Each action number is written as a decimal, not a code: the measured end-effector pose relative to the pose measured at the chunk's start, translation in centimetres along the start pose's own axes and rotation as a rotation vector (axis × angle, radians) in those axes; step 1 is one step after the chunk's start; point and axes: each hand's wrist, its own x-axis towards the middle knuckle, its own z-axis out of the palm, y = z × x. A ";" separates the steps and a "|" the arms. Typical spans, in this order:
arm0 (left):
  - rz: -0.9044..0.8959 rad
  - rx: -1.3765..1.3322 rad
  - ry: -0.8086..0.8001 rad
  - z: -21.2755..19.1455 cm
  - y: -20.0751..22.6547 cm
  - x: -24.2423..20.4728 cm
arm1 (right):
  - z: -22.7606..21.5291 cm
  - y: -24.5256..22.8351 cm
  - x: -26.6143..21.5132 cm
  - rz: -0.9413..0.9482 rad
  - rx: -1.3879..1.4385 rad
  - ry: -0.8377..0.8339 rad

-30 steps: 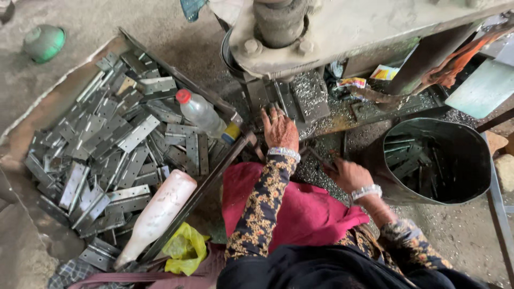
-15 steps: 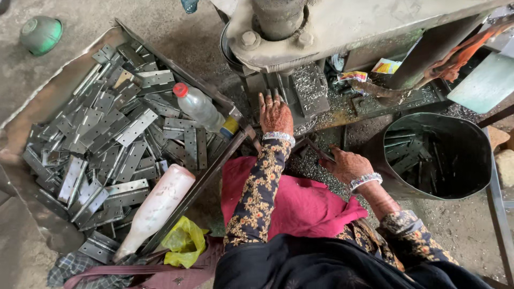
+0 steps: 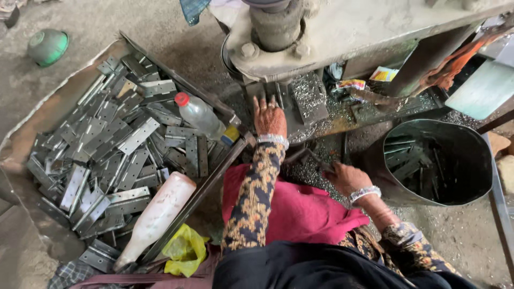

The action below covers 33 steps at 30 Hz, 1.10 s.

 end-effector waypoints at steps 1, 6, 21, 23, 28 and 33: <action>0.004 0.017 0.050 0.4 -0.3 0.2 | -1.0 -0.7 -0.4 -0.005 -0.018 -0.016; 0.007 0.021 0.195 1.6 -0.9 2.5 | -2.1 -1.6 -1.5 -0.008 0.017 0.071; -0.001 -0.021 0.115 3.0 -1.3 1.1 | -2.4 -1.7 -0.9 0.018 -0.032 -0.046; -0.004 -0.025 0.160 3.1 -1.1 1.3 | -1.6 -1.1 -0.6 0.024 0.009 -0.013; -0.044 -0.022 -0.033 2.6 -0.5 0.5 | 5.0 2.0 -1.1 0.040 0.084 0.008; -0.048 0.029 0.028 1.5 -0.9 0.9 | 5.5 2.0 -0.4 0.070 0.071 -0.005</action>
